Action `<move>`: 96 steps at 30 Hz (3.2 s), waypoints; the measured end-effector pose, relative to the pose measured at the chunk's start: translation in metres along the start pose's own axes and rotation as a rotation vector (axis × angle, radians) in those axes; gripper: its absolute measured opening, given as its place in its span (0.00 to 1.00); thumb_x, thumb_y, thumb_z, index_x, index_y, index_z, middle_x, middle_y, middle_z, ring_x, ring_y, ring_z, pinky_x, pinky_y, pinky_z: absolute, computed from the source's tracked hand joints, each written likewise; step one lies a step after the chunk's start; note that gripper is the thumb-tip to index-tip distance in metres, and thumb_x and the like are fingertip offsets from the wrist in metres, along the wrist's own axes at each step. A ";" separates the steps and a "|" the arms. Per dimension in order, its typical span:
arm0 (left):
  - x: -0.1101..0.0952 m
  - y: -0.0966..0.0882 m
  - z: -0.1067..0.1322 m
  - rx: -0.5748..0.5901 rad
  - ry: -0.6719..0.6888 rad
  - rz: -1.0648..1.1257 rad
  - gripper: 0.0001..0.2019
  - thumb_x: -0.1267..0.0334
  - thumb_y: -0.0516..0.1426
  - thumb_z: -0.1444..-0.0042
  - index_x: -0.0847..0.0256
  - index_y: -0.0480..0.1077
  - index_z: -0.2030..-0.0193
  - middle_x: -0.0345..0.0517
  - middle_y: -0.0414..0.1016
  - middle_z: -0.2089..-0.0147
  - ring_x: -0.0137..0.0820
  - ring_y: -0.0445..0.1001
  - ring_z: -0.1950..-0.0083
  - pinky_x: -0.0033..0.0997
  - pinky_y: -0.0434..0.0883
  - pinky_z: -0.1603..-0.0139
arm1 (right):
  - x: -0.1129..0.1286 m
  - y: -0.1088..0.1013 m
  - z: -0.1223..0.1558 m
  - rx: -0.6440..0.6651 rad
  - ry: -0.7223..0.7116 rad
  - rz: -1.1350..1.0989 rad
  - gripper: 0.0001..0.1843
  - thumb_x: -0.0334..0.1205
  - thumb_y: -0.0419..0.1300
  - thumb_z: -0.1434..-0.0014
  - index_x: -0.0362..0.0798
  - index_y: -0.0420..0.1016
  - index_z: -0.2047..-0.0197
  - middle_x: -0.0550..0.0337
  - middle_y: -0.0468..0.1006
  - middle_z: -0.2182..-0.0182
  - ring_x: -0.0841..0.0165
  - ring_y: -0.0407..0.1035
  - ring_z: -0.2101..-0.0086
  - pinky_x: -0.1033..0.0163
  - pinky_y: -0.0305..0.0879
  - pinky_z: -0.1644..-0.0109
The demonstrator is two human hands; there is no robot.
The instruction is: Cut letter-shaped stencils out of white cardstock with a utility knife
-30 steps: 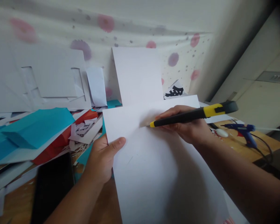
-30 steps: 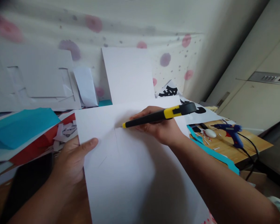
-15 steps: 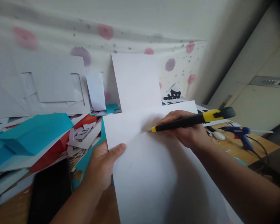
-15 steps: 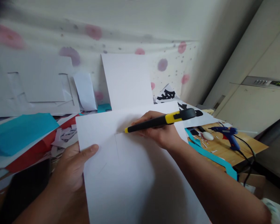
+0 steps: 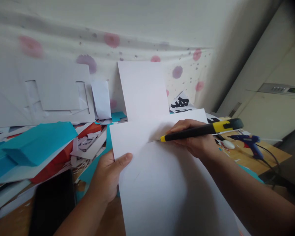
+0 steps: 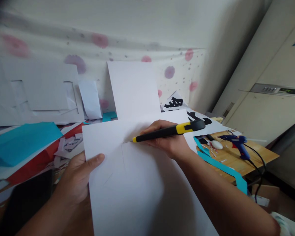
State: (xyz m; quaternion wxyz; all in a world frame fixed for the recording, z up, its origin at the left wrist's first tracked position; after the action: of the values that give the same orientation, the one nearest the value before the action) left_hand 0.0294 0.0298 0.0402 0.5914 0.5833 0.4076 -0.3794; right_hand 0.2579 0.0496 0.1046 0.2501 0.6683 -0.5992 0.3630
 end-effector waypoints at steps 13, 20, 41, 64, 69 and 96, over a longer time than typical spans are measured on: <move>0.001 -0.001 0.000 -0.005 -0.038 0.012 0.17 0.60 0.69 0.60 0.64 0.79 0.62 0.50 0.82 0.68 0.41 0.79 0.70 0.35 0.74 0.69 | 0.017 0.018 -0.012 0.231 -0.044 0.228 0.14 0.37 0.72 0.51 0.51 0.82 0.59 0.58 0.83 0.63 0.67 0.77 0.62 0.63 0.73 0.58; 0.004 -0.003 -0.004 0.033 -0.028 0.032 0.16 0.60 0.69 0.62 0.62 0.79 0.63 0.49 0.81 0.71 0.41 0.78 0.72 0.33 0.73 0.73 | 0.014 0.014 -0.015 0.227 -0.043 0.211 0.10 0.40 0.71 0.50 0.50 0.83 0.62 0.59 0.83 0.68 0.69 0.75 0.69 0.66 0.72 0.67; 0.003 -0.011 -0.004 -0.068 -0.046 0.023 0.18 0.61 0.70 0.64 0.63 0.79 0.64 0.52 0.82 0.68 0.47 0.80 0.67 0.39 0.76 0.70 | 0.012 0.006 0.020 -0.471 -0.093 -0.161 0.11 0.39 0.65 0.47 0.53 0.65 0.65 0.63 0.74 0.64 0.76 0.68 0.82 0.68 0.67 0.83; 0.003 -0.006 -0.002 -0.036 -0.030 0.078 0.22 0.59 0.70 0.63 0.63 0.79 0.58 0.53 0.83 0.66 0.50 0.80 0.62 0.41 0.78 0.63 | 0.017 0.045 0.052 -0.406 -0.505 0.446 0.22 0.26 0.65 0.53 0.56 0.67 0.58 0.58 0.73 0.57 0.65 0.74 0.64 0.59 0.77 0.67; 0.006 -0.008 -0.006 -0.006 -0.027 0.070 0.21 0.59 0.70 0.63 0.63 0.79 0.59 0.52 0.83 0.67 0.49 0.81 0.62 0.43 0.78 0.63 | 0.022 0.047 0.052 -0.465 -0.600 0.520 0.20 0.25 0.65 0.55 0.52 0.69 0.60 0.59 0.76 0.60 0.66 0.75 0.64 0.60 0.77 0.66; 0.012 -0.013 -0.010 -0.014 0.005 0.086 0.19 0.61 0.70 0.61 0.61 0.78 0.60 0.49 0.82 0.67 0.45 0.80 0.66 0.40 0.78 0.69 | 0.005 0.048 0.081 -0.453 -0.523 0.561 0.24 0.24 0.65 0.54 0.54 0.69 0.54 0.60 0.76 0.56 0.65 0.77 0.62 0.58 0.80 0.65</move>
State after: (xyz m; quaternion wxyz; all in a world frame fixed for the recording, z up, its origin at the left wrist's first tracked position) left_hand 0.0217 0.0394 0.0246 0.6100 0.5972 0.3863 -0.3493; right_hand 0.2261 -0.0228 0.0543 0.1223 0.4777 -0.8648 0.0950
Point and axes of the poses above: each hand's wrist, its own z-axis away from the middle knuckle, its own y-axis out of the palm, x = y × z, the point moved 6 cm from there along -z, towards the middle knuckle
